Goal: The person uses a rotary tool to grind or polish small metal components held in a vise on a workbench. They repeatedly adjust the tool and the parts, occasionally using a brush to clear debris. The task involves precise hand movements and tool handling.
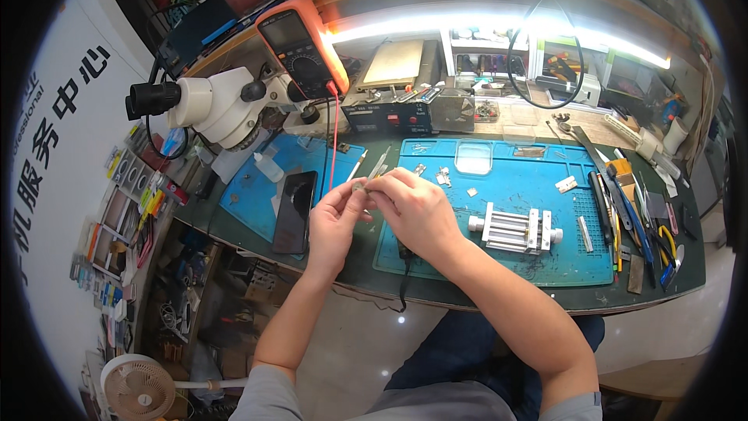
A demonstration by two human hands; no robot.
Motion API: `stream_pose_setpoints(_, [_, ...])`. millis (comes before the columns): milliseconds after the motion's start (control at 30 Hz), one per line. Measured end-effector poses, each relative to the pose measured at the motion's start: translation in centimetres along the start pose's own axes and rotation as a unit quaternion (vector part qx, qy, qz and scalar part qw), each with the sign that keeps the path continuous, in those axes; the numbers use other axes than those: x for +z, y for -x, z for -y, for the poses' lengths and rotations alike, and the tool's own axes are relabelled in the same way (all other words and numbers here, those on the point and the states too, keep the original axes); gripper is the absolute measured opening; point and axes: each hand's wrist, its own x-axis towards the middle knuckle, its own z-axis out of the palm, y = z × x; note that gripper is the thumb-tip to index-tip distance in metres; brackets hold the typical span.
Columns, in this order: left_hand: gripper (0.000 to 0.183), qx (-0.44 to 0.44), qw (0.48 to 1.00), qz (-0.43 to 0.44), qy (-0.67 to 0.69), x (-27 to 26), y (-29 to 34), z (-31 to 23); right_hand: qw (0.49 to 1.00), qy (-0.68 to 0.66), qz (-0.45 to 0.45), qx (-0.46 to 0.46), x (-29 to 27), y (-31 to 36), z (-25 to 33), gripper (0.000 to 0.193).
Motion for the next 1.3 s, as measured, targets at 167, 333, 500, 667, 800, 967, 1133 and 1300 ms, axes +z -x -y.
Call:
stream_pose_setpoints(167, [0.027, -0.019, 1.000, 0.004, -0.002, 0.0, 0.1, 0.4, 0.999, 0.015, 0.006, -0.027, 0.0, 0.1, -0.1, 0.011])
stream_pose_setpoints(333, [0.027, 0.004, 1.000, -0.001, 0.006, -0.2, 0.0, 0.9, 0.998, 0.040, 0.039, -0.017, 0.0, 0.3, -0.1, 0.019])
stream_pose_setpoints(500, [0.026, 0.001, 0.998, -0.027, 0.061, -0.3, 0.3, 0.7, 0.998, 0.026, 0.054, 0.012, -0.1, -0.1, 0.9, 0.021])
stream_pose_setpoints(667, [0.025, 0.016, 0.998, -0.037, 0.052, -0.6, 0.4, -0.3, 0.996, 0.002, 0.070, 0.050, -0.2, -0.1, 1.2, 0.017])
stream_pose_setpoints(800, [0.024, -0.002, 0.998, -0.043, 0.054, -0.9, 0.7, -0.4, 0.997, -0.001, 0.053, 0.062, 0.5, 0.1, 1.0, 0.010])
stream_pose_setpoints(967, [0.025, -0.007, 0.996, -0.031, 0.089, -0.9, 1.2, -0.6, 0.998, 0.004, 0.053, 0.040, 0.5, 0.0, 1.4, 0.008])
stream_pose_setpoints(1133, [0.025, 0.000, 0.995, -0.048, 0.088, -1.1, 1.5, -0.2, 0.994, 0.061, 0.085, 0.039, 0.4, -0.2, 2.5, 0.009])
stream_pose_setpoints(1300, [0.023, 0.025, 0.991, -0.075, 0.110, -1.5, 1.7, 0.1, 0.975, 0.005, 0.124, 0.185, -0.4, -0.6, 3.5, 0.013])
